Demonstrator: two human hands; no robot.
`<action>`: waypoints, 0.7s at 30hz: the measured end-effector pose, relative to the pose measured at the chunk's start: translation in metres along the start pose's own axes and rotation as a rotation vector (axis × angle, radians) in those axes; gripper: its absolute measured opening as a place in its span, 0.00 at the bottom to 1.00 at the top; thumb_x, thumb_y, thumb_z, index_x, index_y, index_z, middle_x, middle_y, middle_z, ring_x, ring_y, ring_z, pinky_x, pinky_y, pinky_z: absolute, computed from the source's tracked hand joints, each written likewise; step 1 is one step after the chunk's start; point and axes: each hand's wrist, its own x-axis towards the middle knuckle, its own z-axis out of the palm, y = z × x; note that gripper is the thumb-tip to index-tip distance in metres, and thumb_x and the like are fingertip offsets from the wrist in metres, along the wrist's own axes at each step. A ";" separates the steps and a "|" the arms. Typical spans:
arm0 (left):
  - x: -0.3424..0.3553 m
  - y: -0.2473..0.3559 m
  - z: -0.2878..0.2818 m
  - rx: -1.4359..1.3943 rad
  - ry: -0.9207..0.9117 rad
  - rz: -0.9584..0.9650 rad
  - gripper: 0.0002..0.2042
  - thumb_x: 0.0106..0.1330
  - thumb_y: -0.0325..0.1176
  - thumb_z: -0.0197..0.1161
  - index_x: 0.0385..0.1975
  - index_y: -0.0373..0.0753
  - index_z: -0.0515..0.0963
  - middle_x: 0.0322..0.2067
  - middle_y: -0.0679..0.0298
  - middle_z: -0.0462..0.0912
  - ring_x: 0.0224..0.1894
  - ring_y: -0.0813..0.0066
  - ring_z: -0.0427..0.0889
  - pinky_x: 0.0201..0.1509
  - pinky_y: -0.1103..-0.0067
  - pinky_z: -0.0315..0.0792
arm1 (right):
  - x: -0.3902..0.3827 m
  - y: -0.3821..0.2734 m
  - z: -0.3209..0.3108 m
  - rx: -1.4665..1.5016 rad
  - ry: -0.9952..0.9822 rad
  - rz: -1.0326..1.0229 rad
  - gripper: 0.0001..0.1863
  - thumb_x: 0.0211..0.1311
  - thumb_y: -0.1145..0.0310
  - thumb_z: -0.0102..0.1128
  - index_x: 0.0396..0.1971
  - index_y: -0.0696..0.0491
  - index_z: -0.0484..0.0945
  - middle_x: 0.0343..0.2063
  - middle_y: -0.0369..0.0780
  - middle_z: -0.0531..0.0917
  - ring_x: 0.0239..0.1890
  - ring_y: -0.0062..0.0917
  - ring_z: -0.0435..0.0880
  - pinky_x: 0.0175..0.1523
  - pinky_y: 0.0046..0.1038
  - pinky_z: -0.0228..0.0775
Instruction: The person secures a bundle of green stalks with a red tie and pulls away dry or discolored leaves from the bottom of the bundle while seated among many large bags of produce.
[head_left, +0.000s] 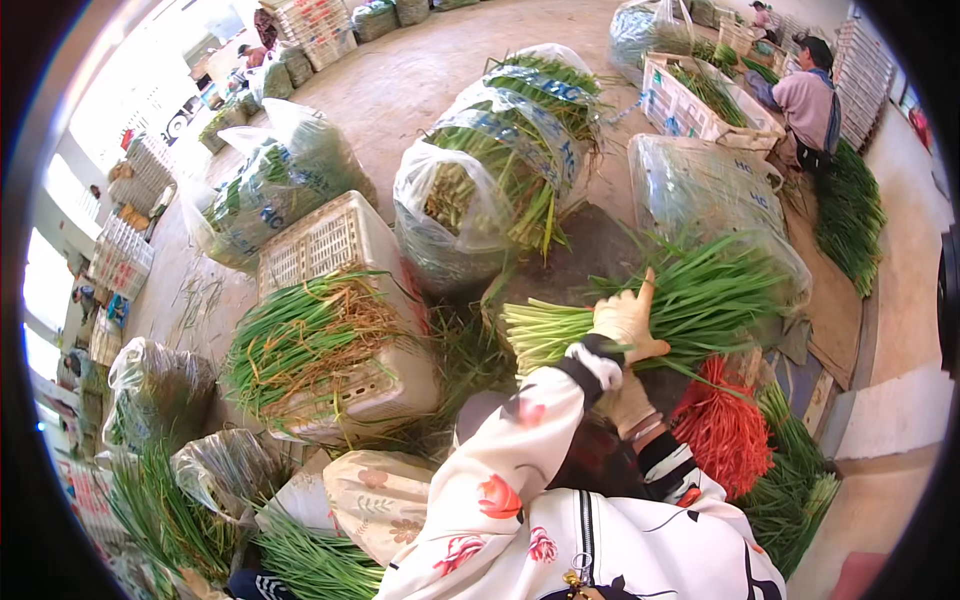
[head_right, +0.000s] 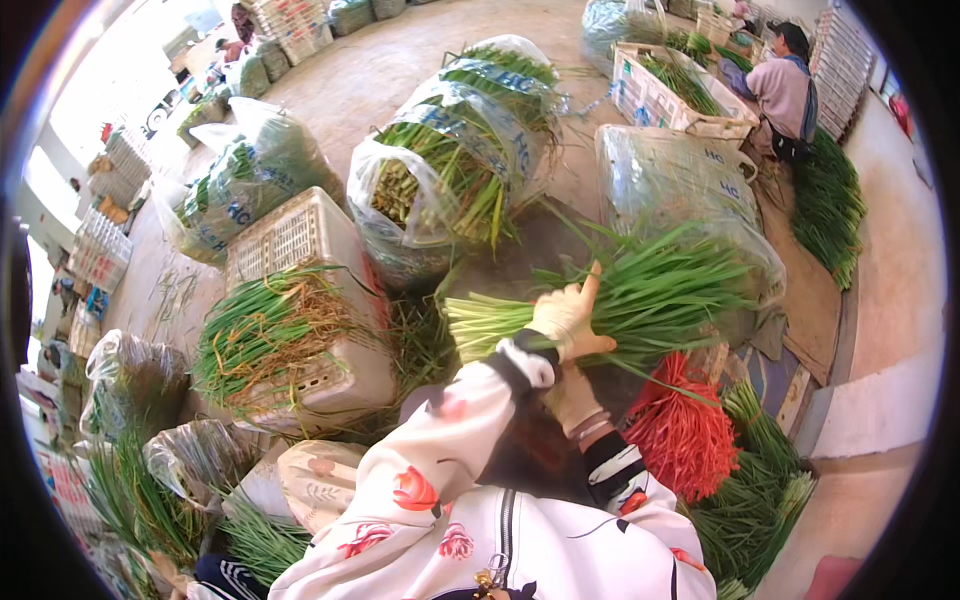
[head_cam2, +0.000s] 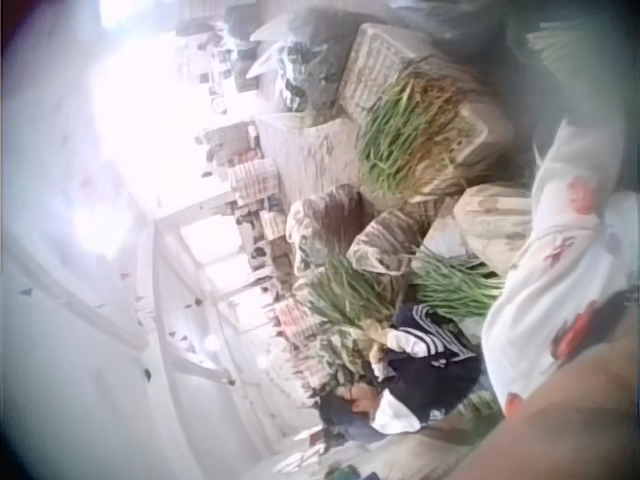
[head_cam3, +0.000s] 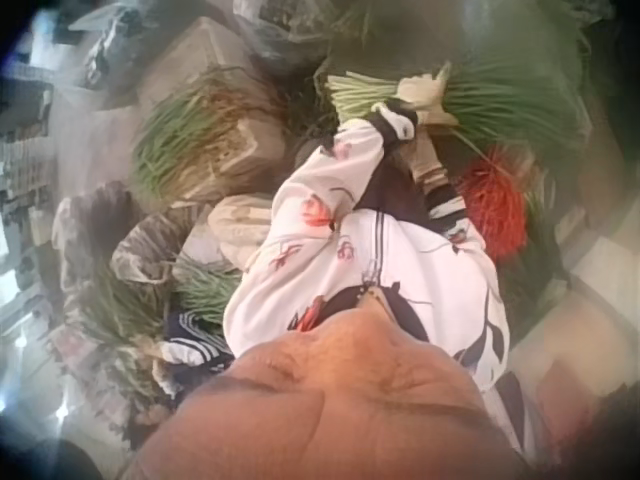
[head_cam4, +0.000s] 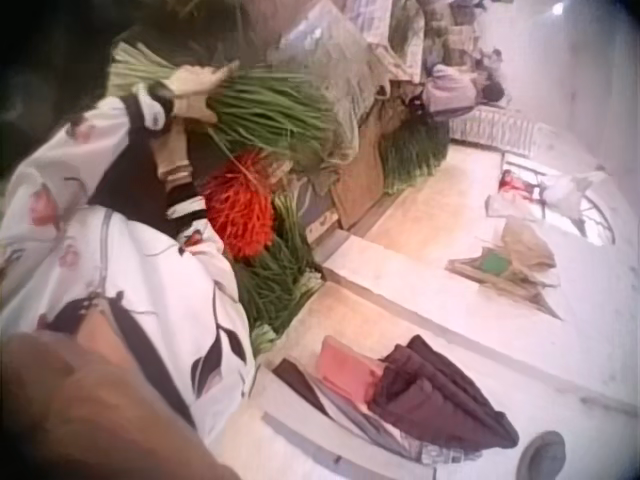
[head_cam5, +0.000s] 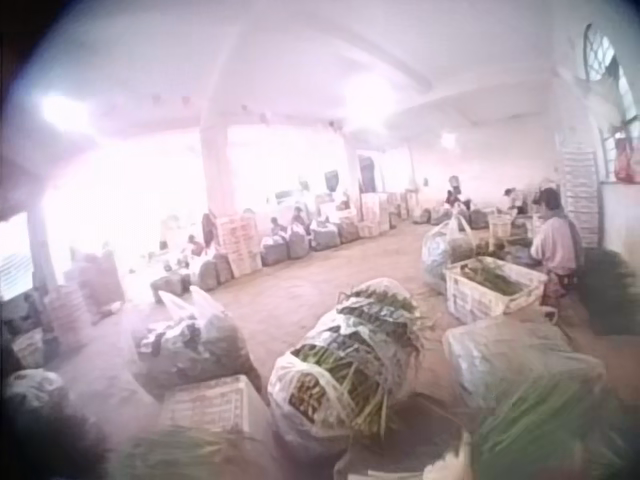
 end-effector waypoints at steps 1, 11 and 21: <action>0.021 -0.043 0.052 -0.235 0.011 0.073 0.55 0.43 0.56 0.70 0.67 0.35 0.46 0.56 0.43 0.68 0.56 0.53 0.72 0.60 0.67 0.64 | -0.003 0.016 -0.019 -0.072 0.057 0.107 0.20 0.69 0.50 0.42 0.50 0.46 0.71 0.40 0.40 0.81 0.44 0.34 0.80 0.48 0.39 0.74; -0.024 -0.188 -0.004 -0.217 0.198 -0.093 0.23 0.62 0.36 0.58 0.57 0.35 0.69 0.54 0.56 0.74 0.57 0.67 0.72 0.59 0.76 0.65 | -0.092 0.006 -0.005 -0.990 0.178 -0.213 0.08 0.65 0.71 0.52 0.37 0.58 0.78 0.31 0.36 0.83 0.31 0.16 0.79 0.36 0.19 0.72; -0.016 -0.184 0.038 -0.396 -0.056 -0.288 0.20 0.57 0.46 0.57 0.41 0.35 0.79 0.40 0.51 0.81 0.47 0.56 0.79 0.52 0.72 0.70 | -0.048 -0.010 0.034 -1.598 0.304 -0.858 0.14 0.50 0.78 0.63 0.39 0.53 0.78 0.34 0.40 0.83 0.36 0.30 0.82 0.42 0.25 0.73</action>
